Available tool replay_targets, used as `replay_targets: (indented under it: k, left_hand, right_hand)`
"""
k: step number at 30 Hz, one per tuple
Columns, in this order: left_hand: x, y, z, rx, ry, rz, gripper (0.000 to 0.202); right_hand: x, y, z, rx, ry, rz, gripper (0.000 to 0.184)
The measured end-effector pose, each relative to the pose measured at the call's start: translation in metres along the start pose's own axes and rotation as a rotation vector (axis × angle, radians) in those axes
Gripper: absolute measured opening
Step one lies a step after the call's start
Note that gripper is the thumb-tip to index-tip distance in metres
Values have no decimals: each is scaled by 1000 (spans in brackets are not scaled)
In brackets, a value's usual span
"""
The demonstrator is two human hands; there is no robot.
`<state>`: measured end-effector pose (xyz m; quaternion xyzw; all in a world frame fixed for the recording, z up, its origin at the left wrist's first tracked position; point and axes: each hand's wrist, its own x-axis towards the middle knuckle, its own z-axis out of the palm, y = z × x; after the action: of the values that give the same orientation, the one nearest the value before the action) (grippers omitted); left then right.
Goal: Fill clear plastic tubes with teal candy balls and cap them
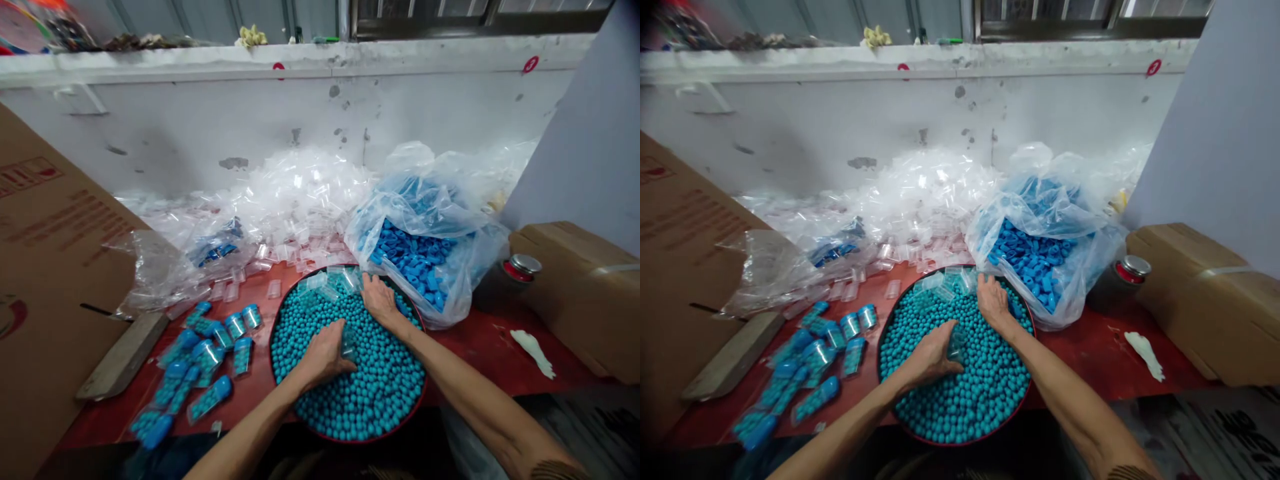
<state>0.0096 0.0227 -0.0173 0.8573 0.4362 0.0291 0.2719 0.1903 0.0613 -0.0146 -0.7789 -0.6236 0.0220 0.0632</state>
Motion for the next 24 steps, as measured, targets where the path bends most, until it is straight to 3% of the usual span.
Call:
replay_targets:
  k: [4, 7, 11, 15, 19, 22, 24]
  left_hand:
    - [-3, 0, -1, 33, 72, -24, 60]
    - [-7, -1, 1, 70, 100, 42, 45]
    - [-11, -6, 5, 94, 90, 110, 45]
    - [-14, -9, 13, 70, 194, 135, 47]
    - [-13, -5, 18, 118, 305, 279, 51]
    - [-13, -2, 14, 187, 358, 346, 48]
    - [-13, 0, 10, 201, 366, 334, 45]
  right_hand:
    - [-3, -4, 3, 36, -29, -78, 38]
    - [-7, 2, 2, 85, -44, -109, 38]
    - [-9, 17, -2, 189, -81, -177, 32]
    - [-12, 25, -8, 387, -112, -268, 31]
    - [-27, 16, -4, 616, -136, -380, 28]
    - [-40, 2, 5, 590, -132, -540, 31]
    - [-46, -4, 9, 561, -160, -564, 33]
